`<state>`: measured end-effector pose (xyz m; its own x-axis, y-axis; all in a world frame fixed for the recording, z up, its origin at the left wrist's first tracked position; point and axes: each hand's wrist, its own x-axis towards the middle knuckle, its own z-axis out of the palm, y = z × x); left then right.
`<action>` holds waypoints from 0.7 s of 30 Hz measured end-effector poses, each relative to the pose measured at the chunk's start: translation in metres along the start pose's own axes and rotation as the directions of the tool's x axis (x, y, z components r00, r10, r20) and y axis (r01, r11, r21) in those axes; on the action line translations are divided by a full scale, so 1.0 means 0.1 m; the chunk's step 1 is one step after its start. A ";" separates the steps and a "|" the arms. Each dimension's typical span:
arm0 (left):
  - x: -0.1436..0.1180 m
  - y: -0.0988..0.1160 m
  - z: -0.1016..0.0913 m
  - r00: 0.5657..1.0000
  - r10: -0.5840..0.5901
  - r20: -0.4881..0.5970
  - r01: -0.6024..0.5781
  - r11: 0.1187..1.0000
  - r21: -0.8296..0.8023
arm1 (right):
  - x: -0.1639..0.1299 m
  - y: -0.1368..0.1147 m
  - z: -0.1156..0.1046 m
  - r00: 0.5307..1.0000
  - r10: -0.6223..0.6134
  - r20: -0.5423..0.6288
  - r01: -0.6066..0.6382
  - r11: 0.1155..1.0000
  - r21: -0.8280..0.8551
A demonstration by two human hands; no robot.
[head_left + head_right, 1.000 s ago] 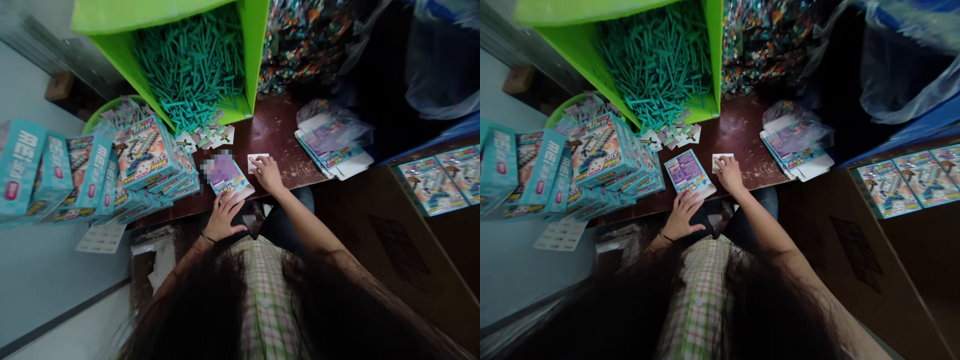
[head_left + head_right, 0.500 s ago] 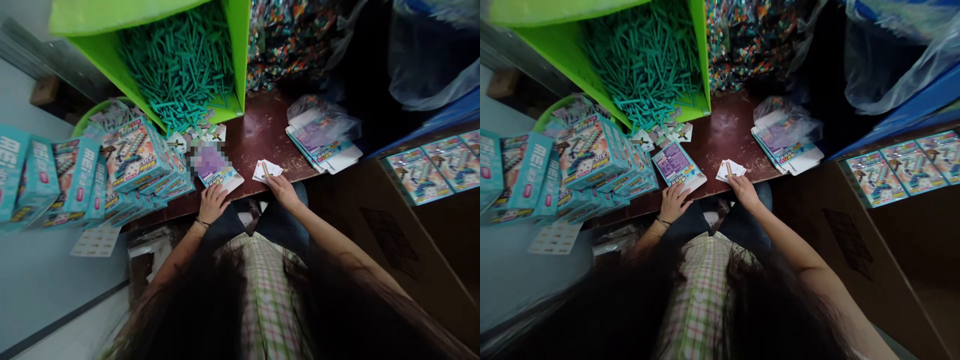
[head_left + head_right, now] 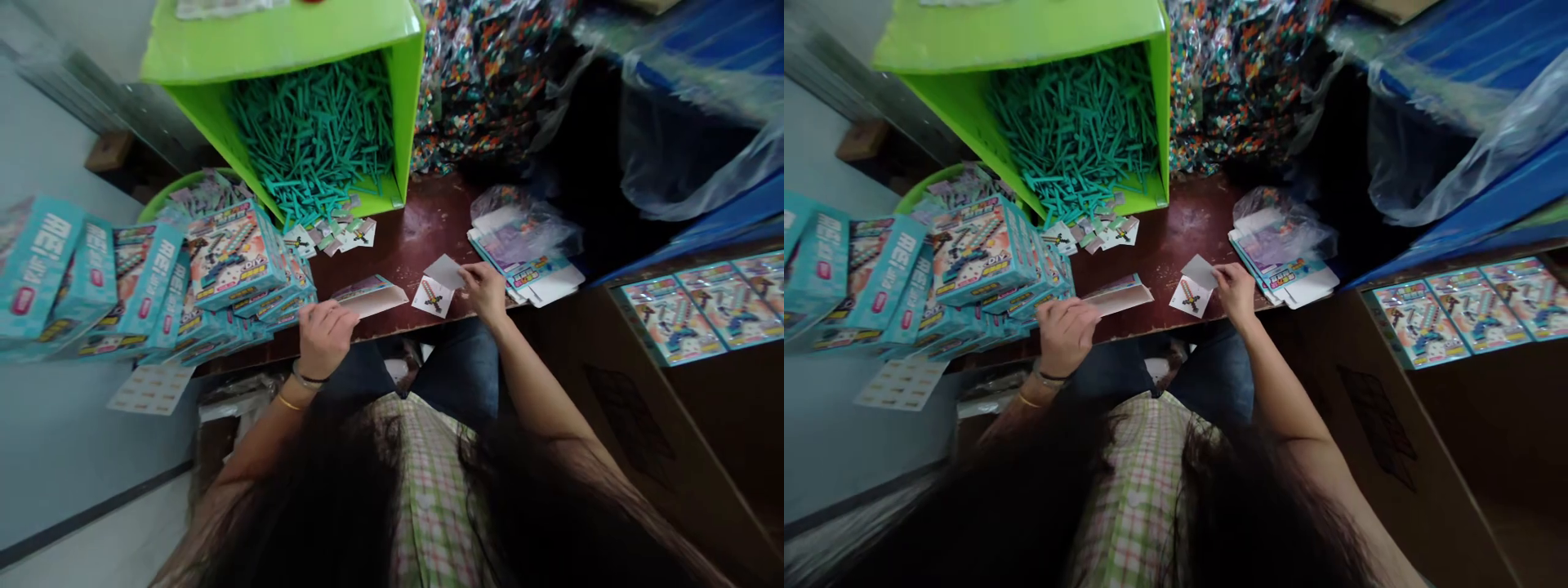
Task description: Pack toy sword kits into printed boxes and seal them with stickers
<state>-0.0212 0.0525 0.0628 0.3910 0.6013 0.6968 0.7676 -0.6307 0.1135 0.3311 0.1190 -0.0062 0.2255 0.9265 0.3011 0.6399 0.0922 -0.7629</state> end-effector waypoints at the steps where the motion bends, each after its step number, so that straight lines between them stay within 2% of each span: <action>1: 0.09 -0.01 -0.06 0.999 0.024 0.041 -0.023 1.000 -0.021 | 0.05 -0.04 -0.05 1.000 0.014 -0.020 -0.013 0.999 0.032; 3: 0.21 -0.01 -0.13 0.993 0.078 0.090 -0.075 0.996 -0.046 | 0.11 -0.18 -0.18 0.998 0.023 -0.066 -0.015 0.992 0.122; 5: 0.26 -0.02 -0.15 0.990 0.113 0.089 -0.109 0.993 -0.049 | 0.11 -0.40 -0.31 0.995 -0.011 -0.103 0.034 0.973 0.227; 7: 0.27 -0.02 -0.12 0.991 0.123 0.061 -0.120 0.991 -0.053 | 0.06 -0.72 -0.39 0.991 -0.086 -0.107 0.115 0.948 0.298; 9: 0.25 -0.03 -0.09 0.993 0.106 0.042 -0.103 0.992 -0.068 | -0.03 -1.06 -0.38 0.978 -0.200 -0.054 0.207 0.929 0.306; 11: 0.23 -0.03 -0.07 0.997 0.070 0.039 -0.067 0.995 -0.078 | -0.14 -1.35 -0.25 0.934 -0.350 0.077 0.320 0.910 0.264; 13: 0.20 -0.04 -0.07 0.999 0.045 0.025 -0.044 0.996 -0.075 | -0.25 -1.52 -0.04 0.834 -0.497 0.241 0.456 0.866 0.206; 15: 0.18 -0.06 -0.08 0.999 0.038 -0.006 -0.038 0.998 -0.057 | -0.31 -1.55 0.15 0.729 -0.585 0.355 0.571 0.806 0.155; 17: 0.14 -0.07 -0.08 1.000 0.021 -0.021 -0.022 0.998 -0.059 | -0.30 -1.50 0.26 0.664 -0.630 0.403 0.634 0.760 0.141; 19: 0.11 -0.09 -0.09 1.000 -0.015 -0.015 0.013 0.995 -0.099 | -0.18 -1.40 0.32 0.641 -0.647 0.412 0.638 0.748 0.183; 21: 0.09 -0.10 -0.09 0.999 -0.044 -0.021 0.040 0.986 -0.159 | 0.09 -1.30 0.43 0.668 -0.618 0.415 0.577 0.782 0.236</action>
<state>-0.0300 0.0590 0.0744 0.3460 0.6178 0.7061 0.6921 -0.6762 0.2526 0.2187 0.1314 0.0709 -0.5497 0.7132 0.4350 0.4574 0.6927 -0.5576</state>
